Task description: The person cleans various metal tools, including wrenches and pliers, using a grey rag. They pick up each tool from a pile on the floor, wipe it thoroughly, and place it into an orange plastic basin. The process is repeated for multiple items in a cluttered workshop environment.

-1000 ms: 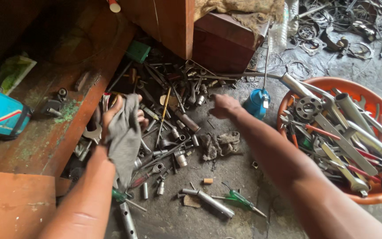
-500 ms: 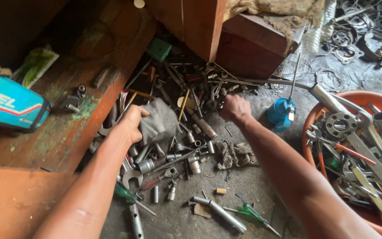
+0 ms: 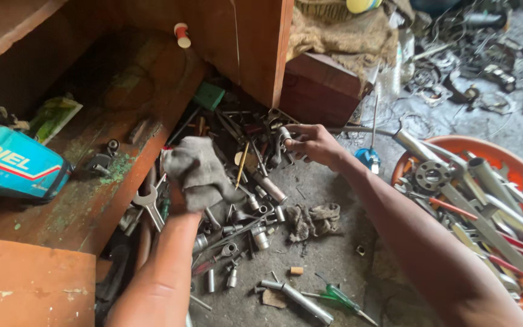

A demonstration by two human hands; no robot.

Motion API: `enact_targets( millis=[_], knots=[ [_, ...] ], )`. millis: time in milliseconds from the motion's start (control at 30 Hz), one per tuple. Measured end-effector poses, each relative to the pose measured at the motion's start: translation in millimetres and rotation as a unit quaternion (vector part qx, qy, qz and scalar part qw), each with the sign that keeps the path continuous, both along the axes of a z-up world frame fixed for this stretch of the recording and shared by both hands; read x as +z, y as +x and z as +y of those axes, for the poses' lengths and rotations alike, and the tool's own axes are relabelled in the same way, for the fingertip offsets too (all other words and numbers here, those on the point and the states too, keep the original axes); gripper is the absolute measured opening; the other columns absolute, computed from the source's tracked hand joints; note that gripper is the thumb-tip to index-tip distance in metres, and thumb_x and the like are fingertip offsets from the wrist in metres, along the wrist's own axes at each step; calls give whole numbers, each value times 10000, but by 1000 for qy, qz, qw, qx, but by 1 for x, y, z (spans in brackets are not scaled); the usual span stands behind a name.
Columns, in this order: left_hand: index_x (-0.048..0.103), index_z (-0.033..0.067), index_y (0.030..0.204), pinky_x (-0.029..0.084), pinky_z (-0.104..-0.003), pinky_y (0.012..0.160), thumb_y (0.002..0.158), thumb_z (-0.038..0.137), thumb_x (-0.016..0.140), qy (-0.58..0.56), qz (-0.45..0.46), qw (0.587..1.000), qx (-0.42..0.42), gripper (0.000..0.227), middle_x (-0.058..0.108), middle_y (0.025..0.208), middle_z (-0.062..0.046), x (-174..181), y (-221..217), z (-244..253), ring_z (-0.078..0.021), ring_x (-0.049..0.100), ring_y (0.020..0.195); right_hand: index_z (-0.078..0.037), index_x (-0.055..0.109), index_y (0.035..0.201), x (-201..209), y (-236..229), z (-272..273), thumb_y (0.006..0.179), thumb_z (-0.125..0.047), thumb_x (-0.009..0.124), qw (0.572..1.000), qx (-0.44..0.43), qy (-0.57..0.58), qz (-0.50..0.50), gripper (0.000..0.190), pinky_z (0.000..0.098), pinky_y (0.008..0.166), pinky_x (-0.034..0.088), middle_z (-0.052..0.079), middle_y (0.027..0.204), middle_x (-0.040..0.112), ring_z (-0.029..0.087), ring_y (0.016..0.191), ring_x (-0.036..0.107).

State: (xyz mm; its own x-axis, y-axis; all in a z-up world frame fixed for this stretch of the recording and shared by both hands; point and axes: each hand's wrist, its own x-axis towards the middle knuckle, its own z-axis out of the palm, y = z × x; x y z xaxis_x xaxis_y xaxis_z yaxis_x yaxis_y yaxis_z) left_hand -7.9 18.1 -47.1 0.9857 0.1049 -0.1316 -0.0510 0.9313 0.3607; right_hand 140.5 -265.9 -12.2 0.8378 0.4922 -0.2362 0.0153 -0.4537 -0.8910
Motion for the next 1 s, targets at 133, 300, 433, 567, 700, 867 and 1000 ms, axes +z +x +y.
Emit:
enact_targets(
  millis=[133, 300, 433, 567, 700, 867, 1000],
  knots=[
    [588, 91, 1039, 567, -337, 669, 906, 484, 575, -22, -4, 1000, -13, 415, 632, 965, -76, 3, 17, -29, -211, 670, 806, -190, 612, 1432, 24, -4, 6, 857, -264, 793, 995, 37, -26, -93, 608, 283, 653, 565, 46, 917, 780, 89, 712, 678],
    [593, 107, 1020, 573, -295, 614, 932, 555, 582, -36, 34, 998, -40, 456, 628, 934, -50, 8, 29, -59, -180, 680, 766, -214, 655, 1382, 52, -25, 25, 829, -268, 828, 967, 59, -110, -220, 582, 321, 737, 584, 80, 909, 800, 137, 779, 712],
    [651, 118, 1120, 612, -418, 743, 897, 505, 509, -104, 220, 965, -96, 470, 731, 1020, -75, -2, 45, -68, -241, 725, 848, -253, 716, 1292, 69, -47, 41, 788, -289, 853, 940, 83, -175, -282, 524, 369, 825, 596, 76, 1040, 788, 184, 938, 734],
    [694, 84, 1110, 615, -423, 746, 953, 349, 486, 173, 158, 944, -233, 372, 750, 954, -96, -40, 83, -87, -245, 716, 821, -249, 586, 1424, 48, -45, 44, 712, -208, 841, 873, 98, -314, -360, 757, 449, 824, 574, 151, 1230, 688, 310, 1100, 649],
    [676, 78, 1097, 584, -467, 727, 970, 386, 454, 309, 141, 910, -237, 400, 709, 943, -138, -56, 111, -103, -289, 668, 806, -139, 499, 1448, 17, -26, 25, 740, -286, 814, 986, 56, -85, -129, 789, 364, 890, 595, 137, 1266, 714, 250, 1118, 715],
    [610, 30, 1202, 535, -561, 836, 982, 403, 463, 465, 167, 853, -168, 456, 645, 1115, -155, -64, 123, -126, -325, 624, 1031, -209, 433, 1484, 21, -35, -15, 672, -286, 769, 994, -13, -89, 68, 882, 435, 817, 602, 169, 1247, 692, 326, 1096, 689],
    [565, 31, 1306, 517, -571, 905, 1018, 456, 452, 668, 230, 696, -124, 526, 587, 1294, -182, -46, 123, -112, -353, 594, 1154, -182, 603, 1388, 3, -33, -48, 730, -478, 784, 966, 66, -246, 37, 744, 472, 945, 542, 122, 1291, 712, 300, 1143, 651]
  ],
)
